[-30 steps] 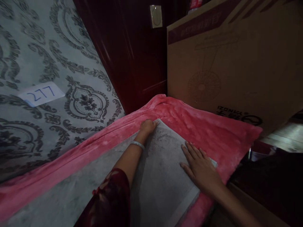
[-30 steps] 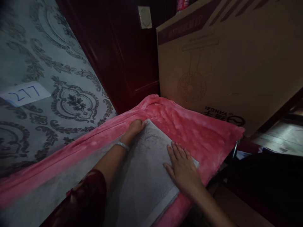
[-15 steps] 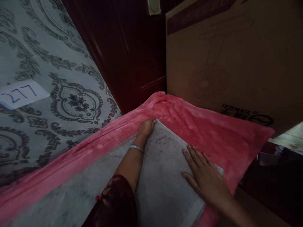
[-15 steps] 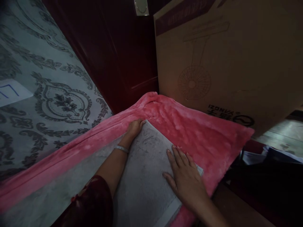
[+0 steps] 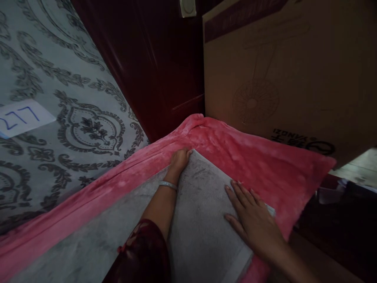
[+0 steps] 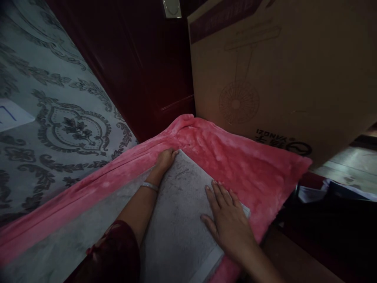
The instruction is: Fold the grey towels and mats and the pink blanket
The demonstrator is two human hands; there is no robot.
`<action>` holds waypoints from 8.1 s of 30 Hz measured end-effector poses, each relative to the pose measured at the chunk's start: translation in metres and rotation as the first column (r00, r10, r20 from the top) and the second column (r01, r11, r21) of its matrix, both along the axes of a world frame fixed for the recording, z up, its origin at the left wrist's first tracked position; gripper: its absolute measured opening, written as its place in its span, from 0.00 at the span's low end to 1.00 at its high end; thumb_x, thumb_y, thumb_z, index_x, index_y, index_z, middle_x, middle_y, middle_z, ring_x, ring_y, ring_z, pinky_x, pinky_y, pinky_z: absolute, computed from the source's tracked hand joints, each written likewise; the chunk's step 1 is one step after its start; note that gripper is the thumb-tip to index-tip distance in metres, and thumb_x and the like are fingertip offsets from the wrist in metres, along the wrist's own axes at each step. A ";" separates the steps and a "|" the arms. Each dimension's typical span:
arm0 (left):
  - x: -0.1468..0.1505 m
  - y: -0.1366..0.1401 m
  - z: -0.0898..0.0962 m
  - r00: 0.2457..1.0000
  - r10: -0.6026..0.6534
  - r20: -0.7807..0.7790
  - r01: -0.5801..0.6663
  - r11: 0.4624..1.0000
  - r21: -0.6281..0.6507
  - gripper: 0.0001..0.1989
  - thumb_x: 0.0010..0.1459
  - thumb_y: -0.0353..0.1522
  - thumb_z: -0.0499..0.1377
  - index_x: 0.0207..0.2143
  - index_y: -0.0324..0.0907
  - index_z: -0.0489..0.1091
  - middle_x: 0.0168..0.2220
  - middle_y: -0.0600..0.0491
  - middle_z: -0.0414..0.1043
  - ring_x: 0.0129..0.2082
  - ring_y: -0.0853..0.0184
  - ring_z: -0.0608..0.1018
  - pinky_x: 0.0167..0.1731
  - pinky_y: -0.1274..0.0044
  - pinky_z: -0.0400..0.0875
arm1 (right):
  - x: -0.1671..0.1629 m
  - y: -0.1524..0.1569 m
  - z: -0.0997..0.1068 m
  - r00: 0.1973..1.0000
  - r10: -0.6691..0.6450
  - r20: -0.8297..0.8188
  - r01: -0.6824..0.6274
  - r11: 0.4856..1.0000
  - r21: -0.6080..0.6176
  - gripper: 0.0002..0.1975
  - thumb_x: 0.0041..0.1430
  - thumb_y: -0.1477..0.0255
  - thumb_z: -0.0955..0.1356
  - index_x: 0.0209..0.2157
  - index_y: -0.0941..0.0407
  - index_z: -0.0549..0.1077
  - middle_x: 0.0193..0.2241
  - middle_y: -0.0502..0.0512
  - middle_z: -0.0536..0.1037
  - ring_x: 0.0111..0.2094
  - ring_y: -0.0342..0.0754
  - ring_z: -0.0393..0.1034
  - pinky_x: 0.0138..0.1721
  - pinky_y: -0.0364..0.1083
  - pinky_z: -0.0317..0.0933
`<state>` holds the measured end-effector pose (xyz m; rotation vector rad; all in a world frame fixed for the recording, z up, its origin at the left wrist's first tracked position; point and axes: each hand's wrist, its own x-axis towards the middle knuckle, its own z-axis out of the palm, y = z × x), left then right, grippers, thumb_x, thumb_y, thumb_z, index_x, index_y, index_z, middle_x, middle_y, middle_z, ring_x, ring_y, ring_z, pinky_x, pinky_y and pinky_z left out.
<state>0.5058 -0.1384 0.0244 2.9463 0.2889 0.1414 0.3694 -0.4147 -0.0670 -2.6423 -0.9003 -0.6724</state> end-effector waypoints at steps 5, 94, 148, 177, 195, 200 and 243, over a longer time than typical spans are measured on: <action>0.005 0.004 0.007 0.999 0.007 -0.050 -0.008 1.000 -0.019 0.23 0.70 0.44 0.46 0.48 0.41 0.75 0.50 0.41 0.78 0.52 0.57 0.78 0.50 0.71 0.69 | 0.001 0.002 -0.003 1.000 -0.010 -0.007 0.011 1.000 0.006 0.35 0.68 0.54 0.58 0.71 0.53 0.54 0.69 0.62 0.56 0.69 0.61 0.51 0.64 0.63 0.52; -0.039 -0.006 -0.018 0.919 -0.386 -0.083 0.385 0.923 -0.025 0.32 0.69 0.48 0.40 0.71 0.50 0.50 0.74 0.52 0.43 0.73 0.58 0.46 0.69 0.53 0.39 | 0.040 -0.013 0.025 0.933 -0.076 -0.351 -0.002 0.977 -0.214 0.41 0.67 0.47 0.52 0.71 0.59 0.53 0.70 0.66 0.53 0.70 0.60 0.46 0.67 0.62 0.46; -0.210 0.098 -0.021 0.965 -0.261 -0.024 0.260 0.965 -0.042 0.27 0.69 0.37 0.43 0.69 0.52 0.55 0.72 0.54 0.52 0.72 0.65 0.50 0.69 0.58 0.44 | -0.013 0.131 0.062 0.632 0.668 -0.393 -0.764 0.622 -0.171 0.33 0.69 0.52 0.60 0.71 0.46 0.53 0.72 0.58 0.45 0.72 0.61 0.35 0.67 0.70 0.37; -0.283 0.141 -0.027 0.989 -0.148 -0.010 0.147 0.989 -0.029 0.26 0.71 0.39 0.43 0.68 0.52 0.56 0.72 0.54 0.51 0.72 0.61 0.51 0.69 0.57 0.43 | -0.071 0.170 0.060 0.422 0.777 -0.467 -0.902 0.410 -0.133 0.32 0.70 0.52 0.59 0.71 0.45 0.51 0.73 0.55 0.40 0.72 0.62 0.29 0.68 0.70 0.31; -0.328 0.144 0.011 0.994 -0.106 -0.029 0.106 0.994 0.004 0.27 0.70 0.39 0.43 0.70 0.47 0.54 0.72 0.50 0.49 0.73 0.60 0.49 0.69 0.56 0.39 | -0.102 0.169 0.084 0.254 0.837 -0.485 -0.932 0.346 0.108 0.31 0.71 0.54 0.58 0.70 0.52 0.58 0.70 0.60 0.56 0.71 0.56 0.43 0.69 0.61 0.43; -0.372 0.157 0.003 0.998 0.014 -0.062 -0.012 1.000 0.027 0.27 0.70 0.37 0.43 0.70 0.50 0.54 0.73 0.51 0.49 0.73 0.58 0.50 0.68 0.52 0.42 | -0.099 0.234 0.069 0.400 0.815 -0.420 -0.915 0.385 -0.124 0.33 0.70 0.52 0.58 0.71 0.51 0.55 0.72 0.62 0.46 0.72 0.62 0.36 0.68 0.68 0.38; -0.607 0.157 -0.011 0.598 0.794 0.105 -0.801 0.588 0.117 0.25 0.68 0.38 0.47 0.65 0.43 0.63 0.69 0.44 0.58 0.67 0.50 0.62 0.62 0.56 0.60 | -0.208 0.202 0.095 -0.228 0.745 -0.627 -0.973 -0.198 0.117 0.32 0.70 0.51 0.58 0.71 0.44 0.51 0.71 0.52 0.51 0.72 0.52 0.38 0.70 0.59 0.37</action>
